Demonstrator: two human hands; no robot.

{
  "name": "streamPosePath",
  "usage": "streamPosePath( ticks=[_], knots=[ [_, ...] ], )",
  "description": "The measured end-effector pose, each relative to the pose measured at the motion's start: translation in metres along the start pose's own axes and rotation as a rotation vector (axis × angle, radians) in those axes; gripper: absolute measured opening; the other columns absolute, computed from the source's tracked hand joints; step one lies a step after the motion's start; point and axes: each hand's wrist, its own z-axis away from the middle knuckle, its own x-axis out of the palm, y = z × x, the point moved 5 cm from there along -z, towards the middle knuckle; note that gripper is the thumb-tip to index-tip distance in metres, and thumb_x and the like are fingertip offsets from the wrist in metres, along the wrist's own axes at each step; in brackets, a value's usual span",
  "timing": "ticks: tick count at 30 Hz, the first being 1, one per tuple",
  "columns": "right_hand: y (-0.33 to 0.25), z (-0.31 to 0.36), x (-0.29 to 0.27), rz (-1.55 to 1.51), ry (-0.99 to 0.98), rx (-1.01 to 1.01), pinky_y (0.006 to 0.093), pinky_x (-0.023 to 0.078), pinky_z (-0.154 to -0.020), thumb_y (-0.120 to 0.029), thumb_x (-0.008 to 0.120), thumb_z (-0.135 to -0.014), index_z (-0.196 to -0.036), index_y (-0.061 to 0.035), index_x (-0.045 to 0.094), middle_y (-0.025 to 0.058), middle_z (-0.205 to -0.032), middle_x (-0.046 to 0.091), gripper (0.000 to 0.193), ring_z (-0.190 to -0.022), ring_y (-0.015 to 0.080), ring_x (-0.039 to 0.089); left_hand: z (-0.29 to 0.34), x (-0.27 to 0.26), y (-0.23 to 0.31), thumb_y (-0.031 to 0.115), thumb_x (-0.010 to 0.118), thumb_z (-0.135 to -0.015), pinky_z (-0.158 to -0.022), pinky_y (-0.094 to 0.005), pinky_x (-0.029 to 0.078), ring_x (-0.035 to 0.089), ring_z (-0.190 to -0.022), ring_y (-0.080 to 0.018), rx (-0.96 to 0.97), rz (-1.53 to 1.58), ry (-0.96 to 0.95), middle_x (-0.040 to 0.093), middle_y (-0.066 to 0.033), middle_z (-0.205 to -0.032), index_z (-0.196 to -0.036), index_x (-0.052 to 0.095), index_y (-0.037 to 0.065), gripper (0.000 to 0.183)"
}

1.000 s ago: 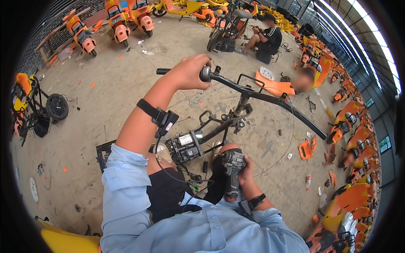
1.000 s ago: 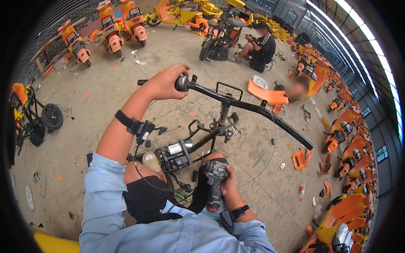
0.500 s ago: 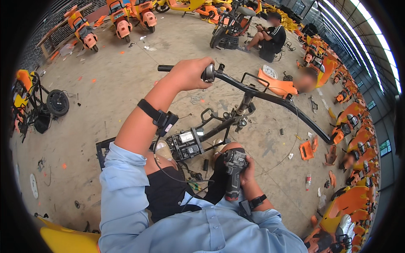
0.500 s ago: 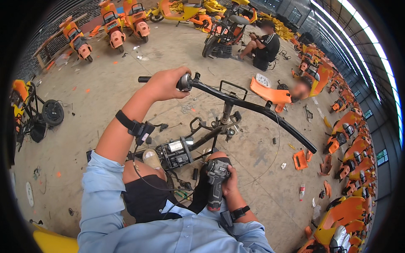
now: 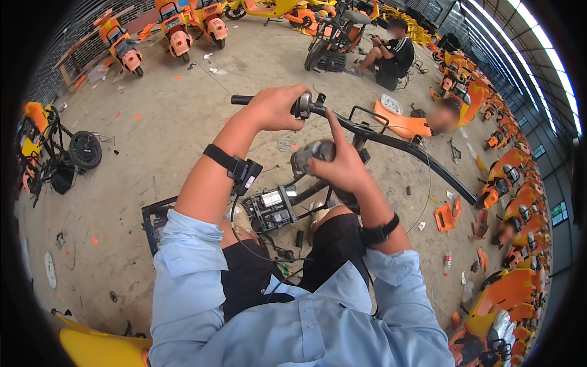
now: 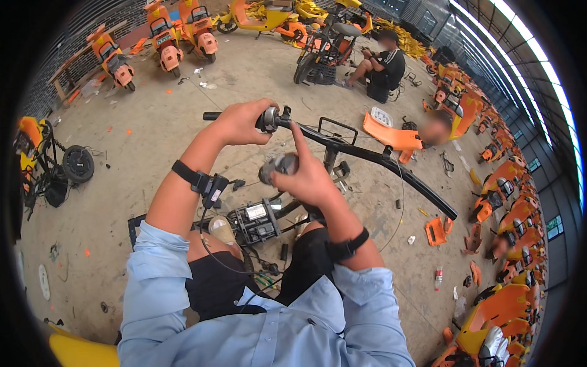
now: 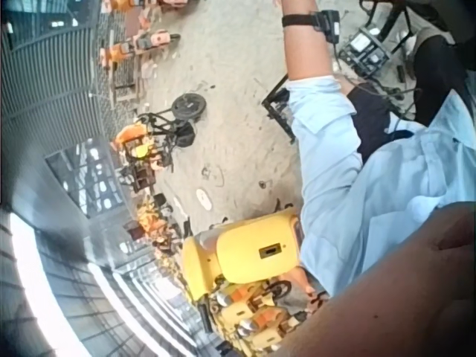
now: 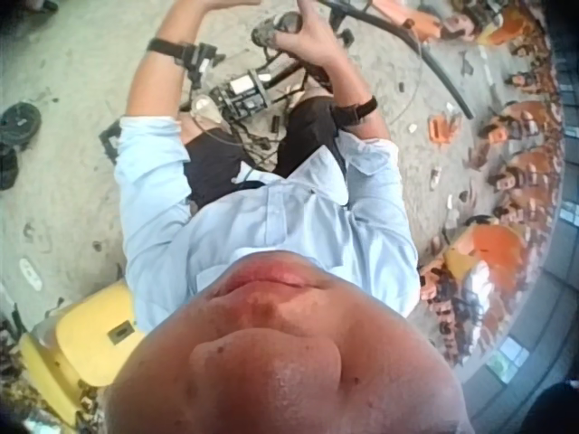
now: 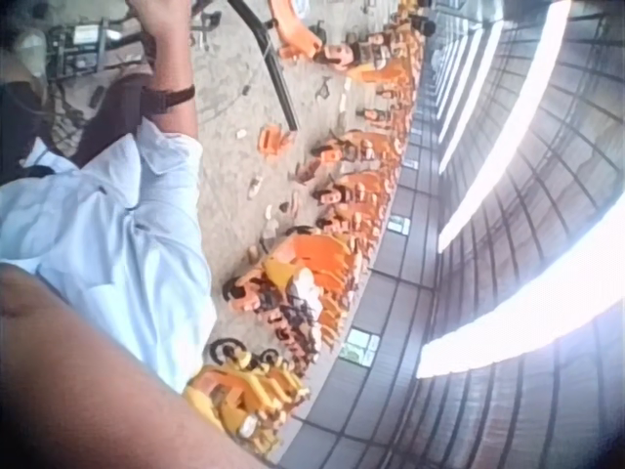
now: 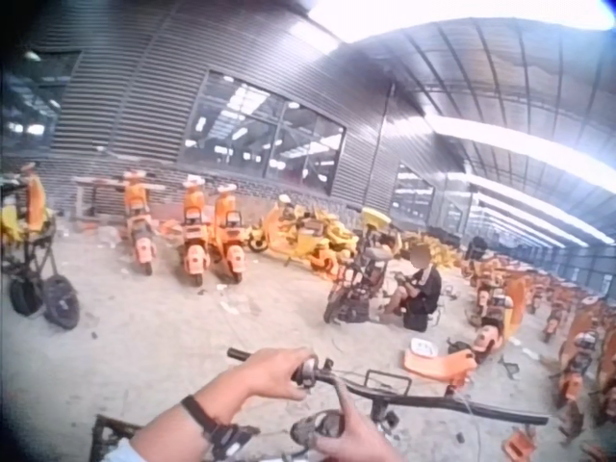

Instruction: The person secures a plastic component onto a scooter handlebar using a power drill. They then pick up a black grip and slide it onto the end of the handlebar.

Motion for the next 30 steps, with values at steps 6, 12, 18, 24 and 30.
streamPosePath(
  ticks=[6,12,18,24,30],
  knots=[
    [-0.001,-0.033,0.018,0.366,-0.077,-0.008,0.0425,0.055,-0.076,-0.029,0.074,-0.071,-0.163,-0.0106,-0.006,0.0197,-0.093,0.071,0.123,-0.083,0.041,0.07,-0.001,-0.002,0.003,0.024,0.079,-0.068,-0.085,-0.0426,0.055,0.069,-0.1,-0.0343,-0.041,0.018,-0.055,0.072,-0.0128,-0.108,-0.13,0.058,0.016,0.066],
    [0.0,-0.036,0.043,0.335,-0.034,-0.023,0.0428,0.055,-0.075,-0.029,0.072,-0.072,-0.158,-0.0025,-0.02,0.021,-0.094,0.072,0.129,-0.081,0.0414,0.07,-0.001,-0.001,-0.008,0.023,0.081,-0.069,-0.083,-0.0436,0.055,0.07,-0.095,-0.0355,-0.048,-0.055,0.015,0.073,-0.0156,-0.101,-0.121,0.061,0.011,0.057],
    [0.001,-0.037,0.046,0.22,-0.085,0.044,0.0388,0.054,-0.09,-0.025,0.075,-0.074,-0.156,-0.0084,-0.03,0.0221,-0.109,0.072,0.134,-0.097,0.0389,0.071,-0.011,0.014,-0.019,0.02,0.08,-0.068,-0.075,-0.0394,0.055,0.071,-0.089,-0.0309,-0.12,-0.266,-0.029,0.076,-0.0127,-0.095,-0.103,0.07,0.009,0.038],
    [0.006,-0.038,0.039,0.269,-0.068,-0.015,0.0401,0.055,-0.081,-0.027,0.073,-0.073,-0.159,-0.0095,-0.023,0.0199,-0.099,0.072,0.131,-0.087,0.0396,0.07,-0.045,0.009,-0.03,0.02,0.081,-0.065,-0.073,-0.0347,0.053,0.071,-0.08,-0.0228,-0.317,-0.058,-0.701,0.073,-0.0073,-0.085,-0.098,0.071,0.009,0.036],
    [0.004,-0.039,0.041,0.232,-0.085,-0.035,0.0405,0.055,-0.084,-0.026,0.073,-0.073,-0.159,-0.0105,-0.023,0.0204,-0.099,0.072,0.13,-0.09,0.0403,0.071,-0.05,0.014,-0.045,0.018,0.081,-0.067,-0.074,-0.0324,0.051,0.069,-0.079,-0.0192,-0.35,0.047,-0.818,0.073,-0.0057,-0.086,-0.1,0.07,0.007,0.036]
  ],
)
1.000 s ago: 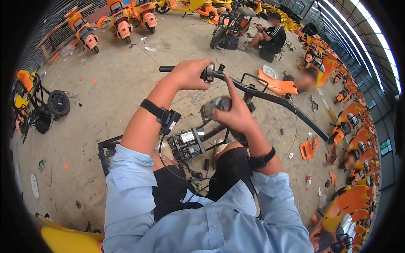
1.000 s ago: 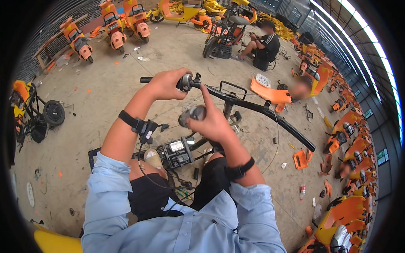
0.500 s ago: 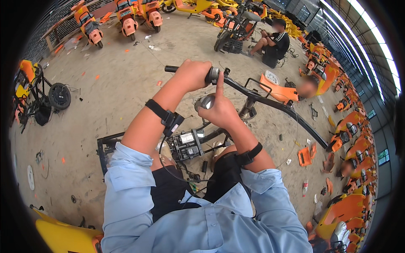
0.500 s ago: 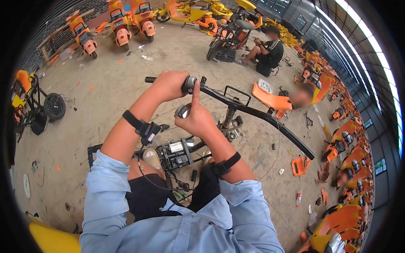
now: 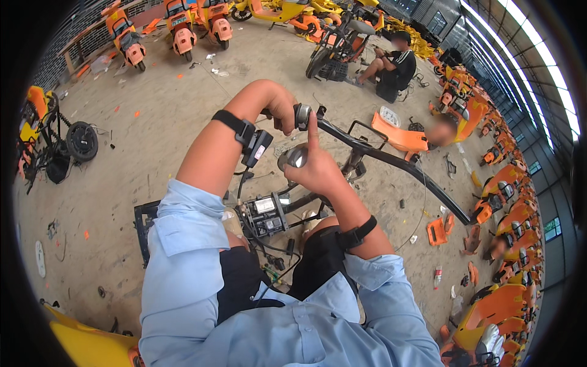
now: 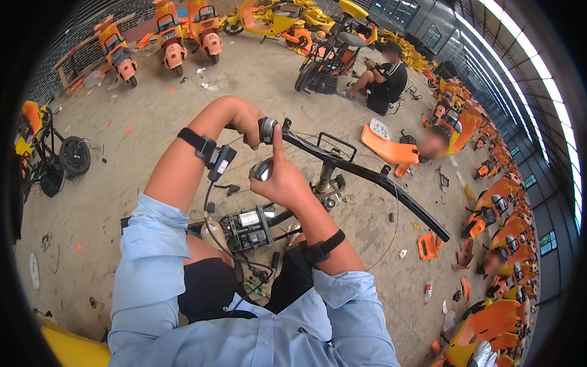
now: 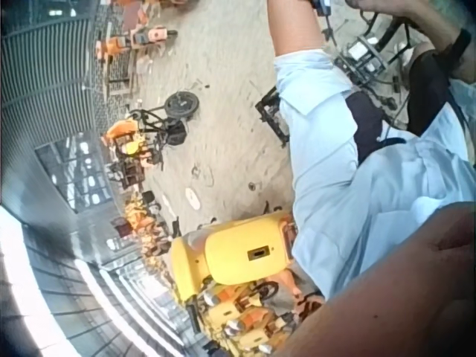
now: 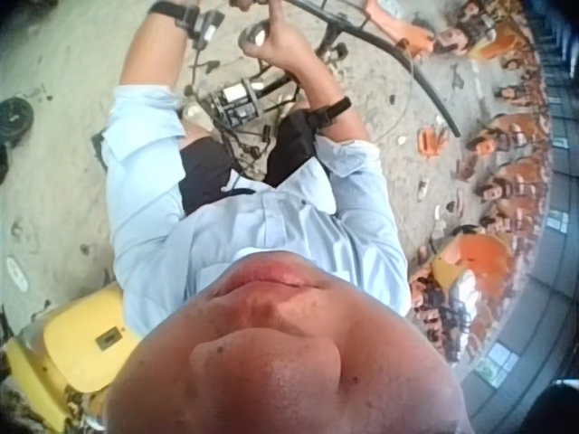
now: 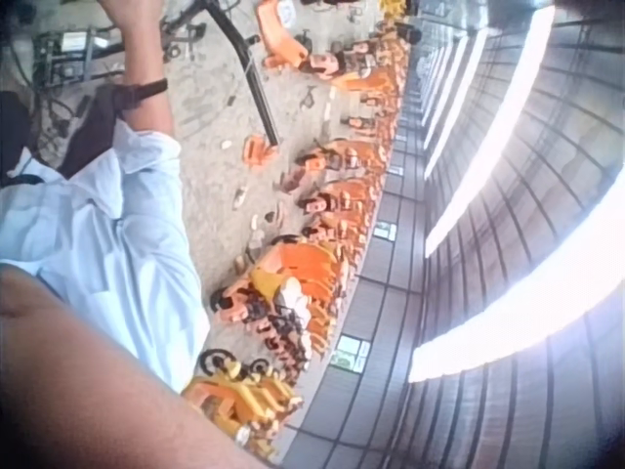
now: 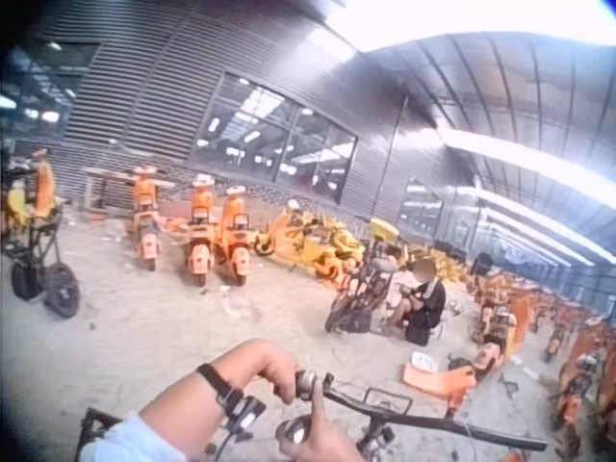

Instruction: The person secures a plastic component onto a scooter handlebar using a power drill. They then pick up a black grip and slide it onto the end of the handlebar.

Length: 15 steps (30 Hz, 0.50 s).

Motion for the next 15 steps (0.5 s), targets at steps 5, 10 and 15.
streamPosePath(
  ticks=[5,10,15],
  knots=[
    [0.009,0.003,-0.003,-0.075,0.015,-0.003,0.0405,0.055,-0.084,-0.025,0.074,-0.072,-0.159,-0.0116,-0.023,0.0212,-0.1,0.072,0.131,-0.09,0.0412,0.07,0.031,0.024,0.023,0.015,0.079,-0.068,-0.079,-0.0385,0.049,0.069,-0.082,-0.0235,0.162,-0.224,0.73,0.072,-0.0061,-0.086,-0.092,0.07,0.01,0.026],
    [0.005,0.001,0.002,-0.097,0.027,-0.038,0.0404,0.055,-0.084,-0.025,0.074,-0.072,-0.159,-0.012,-0.023,0.0208,-0.1,0.072,0.132,-0.089,0.0414,0.071,0.047,0.057,0.017,0.012,0.073,-0.074,-0.089,-0.039,0.043,0.065,-0.09,-0.0267,0.337,-0.343,1.558,0.069,-0.0057,-0.081,-0.087,0.066,0.011,0.015],
    [0.002,0.002,0.0,-0.105,0.009,-0.017,0.0401,0.055,-0.084,-0.025,0.074,-0.072,-0.16,-0.0118,-0.022,0.0219,-0.101,0.072,0.131,-0.09,0.041,0.071,0.042,0.049,0.016,0.014,0.077,-0.07,-0.086,-0.0396,0.045,0.068,-0.086,-0.0285,0.255,-0.325,1.301,0.071,-0.0069,-0.082,-0.089,0.067,0.01,0.021]
  ],
)
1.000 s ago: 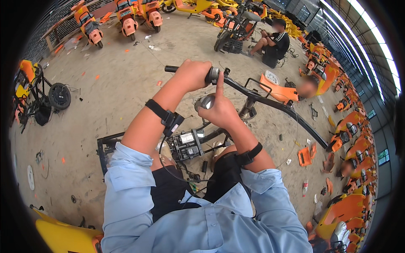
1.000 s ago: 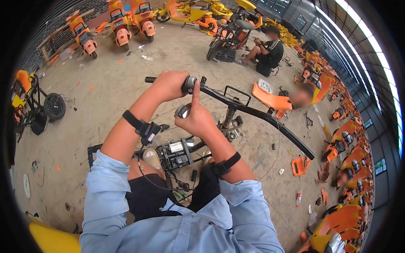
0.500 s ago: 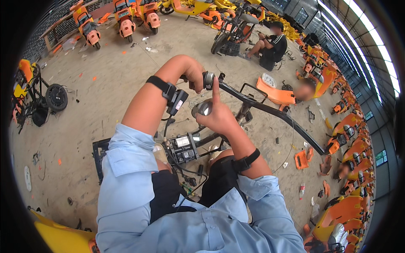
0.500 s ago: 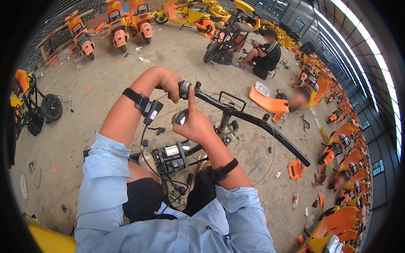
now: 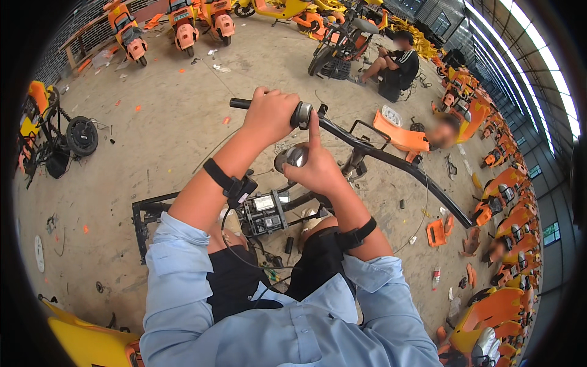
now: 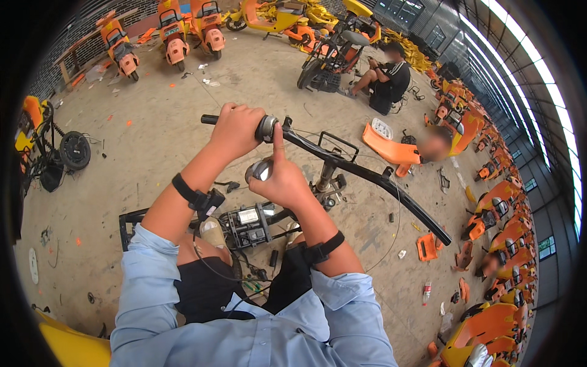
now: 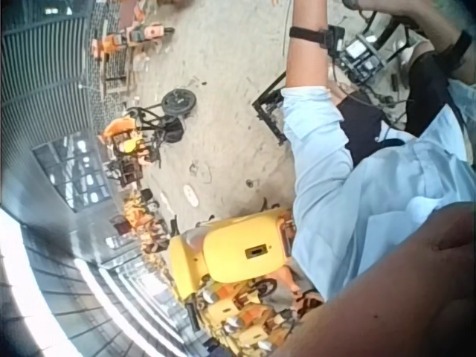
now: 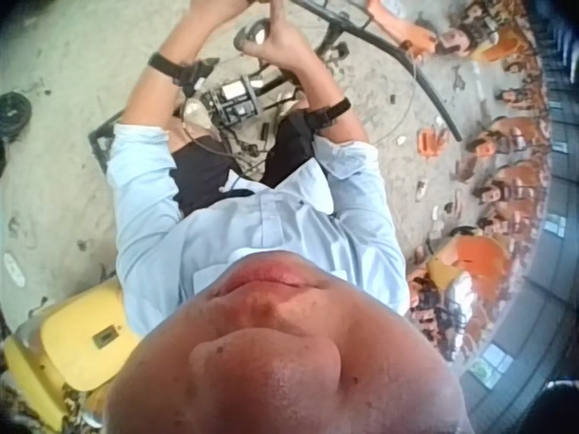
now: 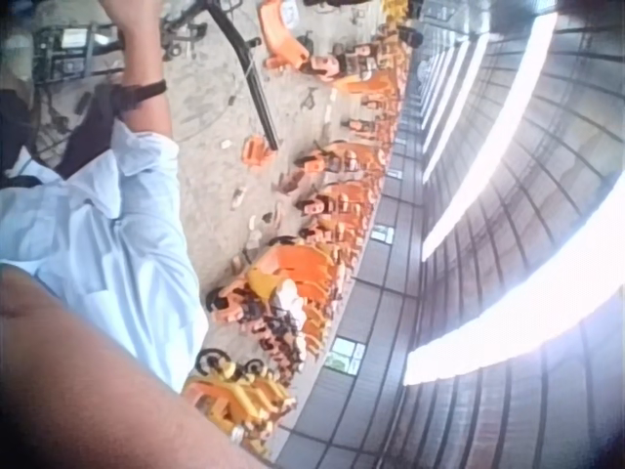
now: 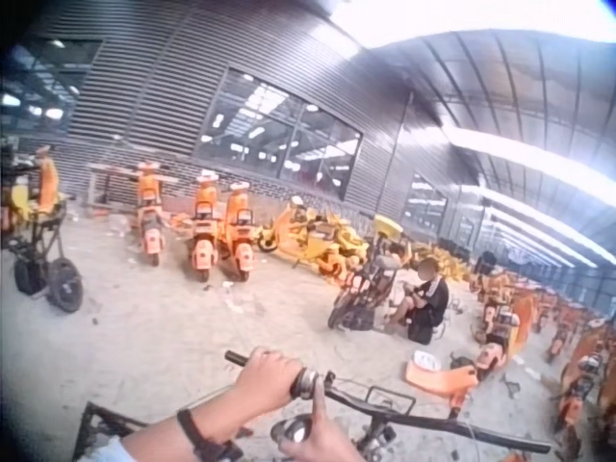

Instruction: The person secures a plastic component onto a scooter handlebar using a power drill. They then pick up a black grip and slide it onto the end of the handlebar.

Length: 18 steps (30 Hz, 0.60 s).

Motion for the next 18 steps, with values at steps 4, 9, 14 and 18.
streamPosePath(
  ticks=[4,9,14,18],
  knots=[
    [0.004,0.001,-0.003,0.006,0.025,-0.001,0.0403,0.055,-0.086,-0.022,0.075,-0.071,-0.16,-0.0117,-0.019,0.0231,-0.105,0.072,0.13,-0.093,0.0407,0.071,-0.03,-0.009,0.002,0.01,0.075,-0.067,-0.074,-0.0386,0.053,0.07,-0.075,-0.0286,-0.114,0.139,-0.644,0.072,-0.0096,-0.079,-0.087,0.07,0.008,0.02],
    [0.004,-0.003,0.002,-0.036,0.014,-0.032,0.0402,0.055,-0.087,-0.022,0.075,-0.072,-0.16,-0.0113,-0.019,0.0224,-0.107,0.072,0.13,-0.094,0.0405,0.071,-0.045,0.018,-0.027,0.016,0.077,-0.066,-0.066,-0.0365,0.052,0.067,-0.069,-0.0196,-0.206,0.334,-1.149,0.071,-0.0066,-0.075,-0.089,0.072,0.006,0.026],
    [0.008,-0.003,0.007,-0.025,0.011,0.004,0.0385,0.055,-0.084,-0.022,0.075,-0.073,-0.159,-0.0103,-0.023,0.0205,-0.099,0.072,0.131,-0.088,0.0382,0.071,-0.033,0.017,-0.022,0.017,0.077,-0.065,-0.067,-0.039,0.052,0.069,-0.073,-0.0254,-0.153,0.307,-0.96,0.073,-0.0105,-0.079,-0.09,0.071,0.008,0.027],
    [0.003,0.004,0.004,-0.037,0.013,0.016,0.039,0.055,-0.083,-0.02,0.076,-0.076,-0.157,-0.0107,-0.027,0.0207,-0.096,0.071,0.131,-0.087,0.0336,0.071,-0.012,0.003,-0.01,0.026,0.074,-0.069,-0.073,-0.048,0.056,0.07,-0.087,-0.0364,-0.115,0.178,-0.372,0.074,-0.0117,-0.091,-0.093,0.071,0.016,0.026]
  ],
)
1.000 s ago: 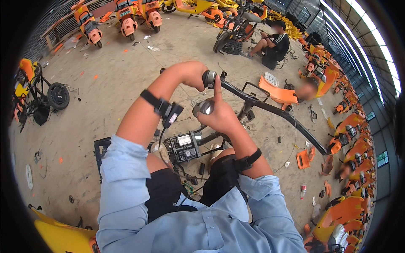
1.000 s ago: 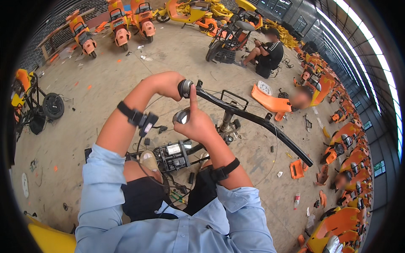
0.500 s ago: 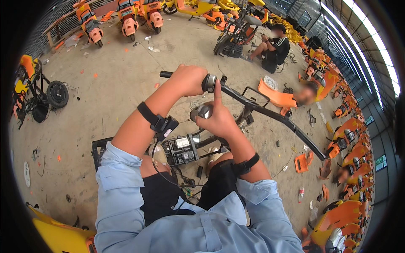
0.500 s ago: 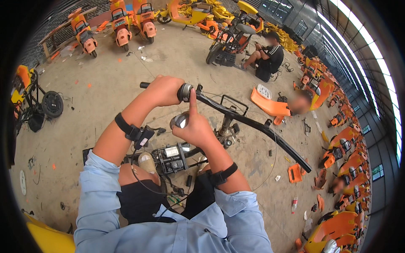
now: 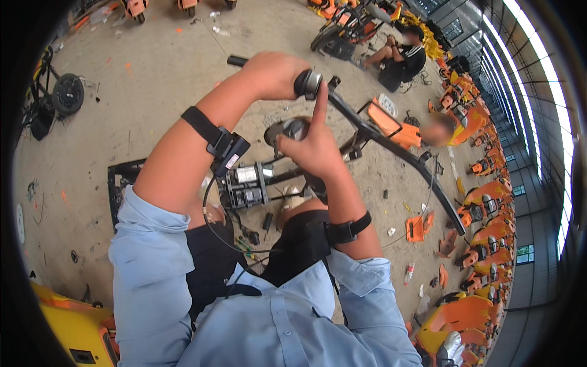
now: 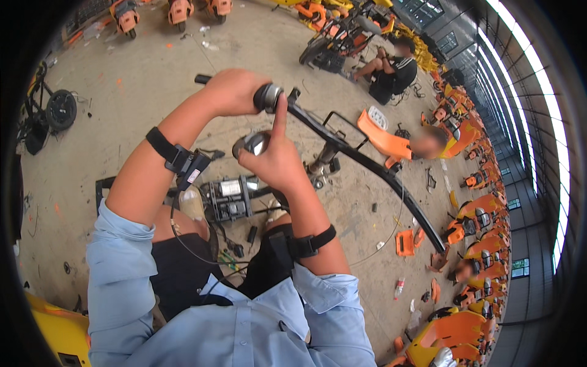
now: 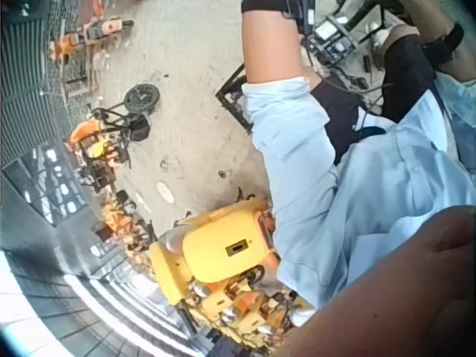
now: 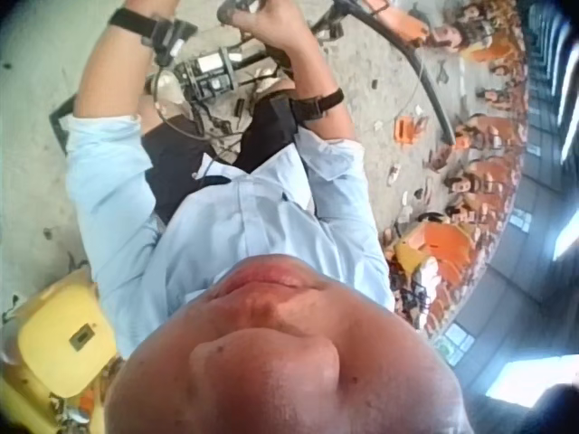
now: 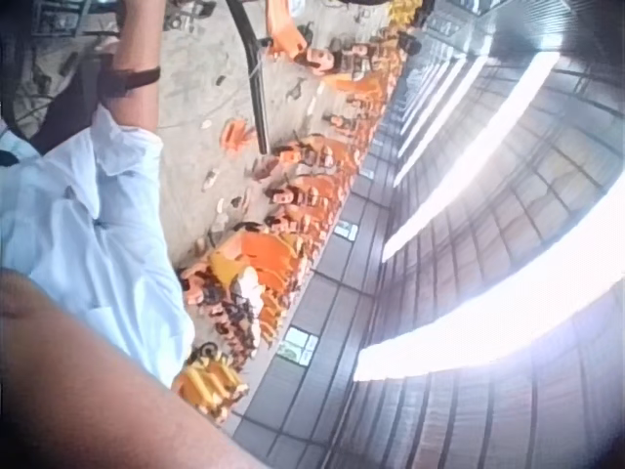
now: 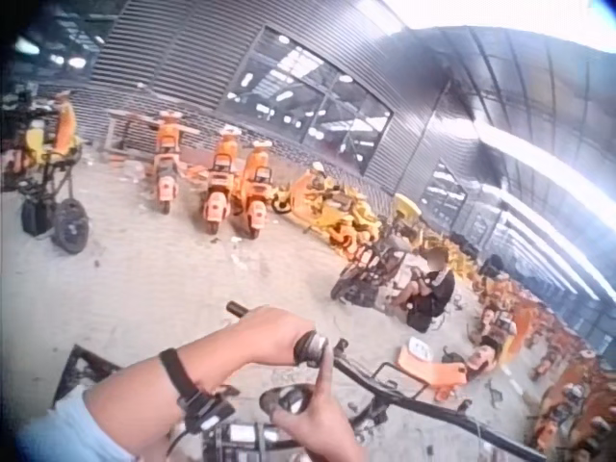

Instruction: The person secures a plastic component onto a scooter handlebar using a power drill. They then pick up a black grip and slide it onto the end of the handlebar.

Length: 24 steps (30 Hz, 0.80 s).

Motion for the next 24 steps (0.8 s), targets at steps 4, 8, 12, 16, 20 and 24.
streamPosePath(
  ticks=[4,8,12,16,20,24],
  knots=[
    [-0.01,-0.007,0.003,-0.005,-0.026,-0.008,0.0354,0.055,-0.077,-0.021,0.076,-0.078,-0.157,-0.0088,-0.025,0.0158,-0.09,0.07,0.129,-0.078,0.0272,0.068,0.022,0.003,-0.003,0.014,0.077,-0.071,-0.076,-0.0436,0.049,0.066,-0.087,-0.0295,0.146,-0.127,0.55,0.069,-0.0042,-0.086,-0.095,0.065,0.014,0.026],
    [-0.005,0.001,0.001,-0.017,-0.027,0.008,0.0325,0.053,-0.076,-0.018,0.076,-0.079,-0.159,-0.0096,-0.024,0.0107,-0.085,0.067,0.128,-0.077,0.0209,0.065,0.027,0.014,0.002,0.01,0.076,-0.069,-0.079,-0.0428,0.048,0.065,-0.091,-0.0264,0.155,-0.13,0.687,0.068,-0.0004,-0.088,-0.094,0.064,0.015,0.029],
    [-0.003,0.003,-0.001,-0.083,-0.032,0.054,0.0328,0.055,-0.081,-0.013,0.076,-0.077,-0.16,-0.0126,-0.023,0.0171,-0.105,0.069,0.129,-0.088,0.0232,0.069,0.027,0.01,0.002,0.011,0.08,-0.071,-0.097,-0.0404,0.044,0.063,-0.108,-0.0252,0.126,0.012,0.516,0.07,-0.0014,-0.109,-0.112,0.067,0.017,0.044],
    [0.022,0.031,0.005,-0.325,-0.114,-0.012,0.0312,0.054,-0.086,-0.006,0.074,-0.079,-0.163,-0.0127,-0.014,0.0158,-0.114,0.068,0.121,-0.099,0.0184,0.066,0.038,-0.011,0.0,0.025,0.089,-0.068,-0.11,-0.0422,0.038,0.052,-0.126,-0.0286,0.159,0.295,0.423,0.063,-0.0023,-0.125,-0.127,0.065,0.016,0.064],
    [0.088,0.09,0.043,-0.673,-0.283,0.119,0.0363,0.047,-0.103,-0.015,0.073,-0.078,-0.164,-0.0068,0.015,0.0185,-0.136,0.059,0.104,-0.121,0.0238,0.057,0.032,-0.008,0.005,0.029,0.089,-0.069,-0.111,-0.0425,0.037,0.051,-0.127,-0.028,0.248,0.265,0.363,0.063,-0.0022,-0.129,-0.126,0.065,0.016,0.063],
    [0.119,0.131,0.079,-0.83,-0.442,0.293,0.0356,0.039,-0.11,-0.023,0.075,-0.079,-0.162,-0.0009,0.02,0.021,-0.145,0.052,0.102,-0.125,0.0268,0.057,0.03,-0.006,0.003,0.03,0.089,-0.07,-0.111,-0.0438,0.036,0.051,-0.127,-0.028,0.248,0.259,0.373,0.063,-0.0032,-0.129,-0.126,0.066,0.015,0.062]
  ],
)
